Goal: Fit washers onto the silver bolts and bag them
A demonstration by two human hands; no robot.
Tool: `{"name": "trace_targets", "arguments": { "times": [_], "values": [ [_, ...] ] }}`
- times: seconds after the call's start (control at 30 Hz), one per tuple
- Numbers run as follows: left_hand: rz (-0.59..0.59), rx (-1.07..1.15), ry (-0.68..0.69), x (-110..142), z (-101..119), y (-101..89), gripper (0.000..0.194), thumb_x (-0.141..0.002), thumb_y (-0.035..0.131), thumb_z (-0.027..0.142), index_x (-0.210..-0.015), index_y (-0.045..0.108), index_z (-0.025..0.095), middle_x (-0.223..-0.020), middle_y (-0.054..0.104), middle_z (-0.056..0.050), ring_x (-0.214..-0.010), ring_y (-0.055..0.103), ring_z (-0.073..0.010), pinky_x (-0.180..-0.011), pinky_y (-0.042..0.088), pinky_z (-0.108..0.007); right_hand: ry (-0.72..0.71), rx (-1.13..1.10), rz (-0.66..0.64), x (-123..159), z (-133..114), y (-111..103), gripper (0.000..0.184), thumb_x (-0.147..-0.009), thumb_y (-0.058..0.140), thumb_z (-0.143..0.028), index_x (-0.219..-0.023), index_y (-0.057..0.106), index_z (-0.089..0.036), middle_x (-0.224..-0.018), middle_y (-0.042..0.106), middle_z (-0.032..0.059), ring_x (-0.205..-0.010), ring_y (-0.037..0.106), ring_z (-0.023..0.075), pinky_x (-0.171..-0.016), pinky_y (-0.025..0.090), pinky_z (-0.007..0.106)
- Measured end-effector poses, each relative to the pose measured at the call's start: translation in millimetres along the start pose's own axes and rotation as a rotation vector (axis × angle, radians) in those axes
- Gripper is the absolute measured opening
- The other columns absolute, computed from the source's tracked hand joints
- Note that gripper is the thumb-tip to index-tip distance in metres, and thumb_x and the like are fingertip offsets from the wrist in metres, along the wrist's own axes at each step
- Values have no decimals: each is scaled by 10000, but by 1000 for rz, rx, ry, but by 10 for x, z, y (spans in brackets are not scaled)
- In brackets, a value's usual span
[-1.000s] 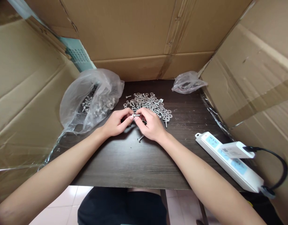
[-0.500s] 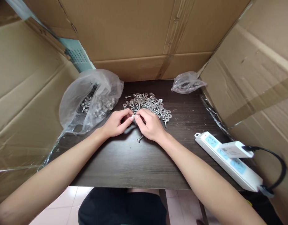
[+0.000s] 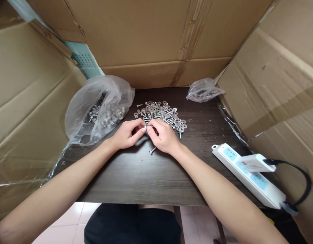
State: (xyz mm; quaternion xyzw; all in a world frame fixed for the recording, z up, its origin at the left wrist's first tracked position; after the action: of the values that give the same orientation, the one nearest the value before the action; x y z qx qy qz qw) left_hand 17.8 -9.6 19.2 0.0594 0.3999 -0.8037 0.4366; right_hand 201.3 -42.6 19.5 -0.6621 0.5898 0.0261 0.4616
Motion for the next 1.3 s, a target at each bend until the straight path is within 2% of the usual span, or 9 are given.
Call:
{"name": "trace_targets", "arguments": {
  "times": [0.2,0.47,0.67,0.87,1.3],
  "values": [
    [18,15,-15,-1,-6,-2,199,-1007,542,330,-910,595,165,-720,590,19,-612,499,-114,-618,396,-248,31,-24,3,7,-3,-4,78,-1002,549,-247,-946,580,-203,-841,604,20,-720,556,173,-669,427,315],
    [13,7,1,-1,1,-6,192,-1006,552,324,-906,602,168,-715,586,23,-605,490,-111,-610,394,-245,33,-36,-18,-7,-15,-5,186,-1031,515,-262,-860,566,-210,-774,591,11,-701,540,173,-664,414,314],
    [13,9,-6,-1,-1,-8,198,-1008,553,331,-906,602,168,-721,593,21,-607,499,-111,-613,393,-246,66,-20,-14,-5,-6,-12,121,-1013,523,-277,-918,562,-214,-835,621,25,-719,554,182,-681,423,328],
    [-10,-7,-18,-3,-2,-4,206,-1005,548,342,-913,613,169,-747,615,6,-621,510,-119,-619,401,-251,78,-7,-67,-18,2,-5,172,-1017,482,-272,-858,522,-222,-781,597,19,-718,543,190,-693,414,336],
    [10,-57,1,-3,-2,16,192,-990,574,348,-926,613,171,-643,504,48,-560,441,-106,-569,361,-239,67,5,-74,-17,62,11,254,-1046,449,-276,-806,511,-220,-769,610,19,-746,566,202,-743,388,354]
  ]
}}
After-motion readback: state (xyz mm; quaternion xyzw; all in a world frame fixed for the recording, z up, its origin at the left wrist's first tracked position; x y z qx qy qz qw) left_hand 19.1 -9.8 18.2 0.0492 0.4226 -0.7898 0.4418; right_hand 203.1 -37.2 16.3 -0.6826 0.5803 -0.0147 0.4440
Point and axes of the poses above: each hand's wrist, its own x-axis away from the middle knuckle, its own y-axis out of the palm, z = x × y, the point moved 2 cm from there along -x, towards the middle knuckle
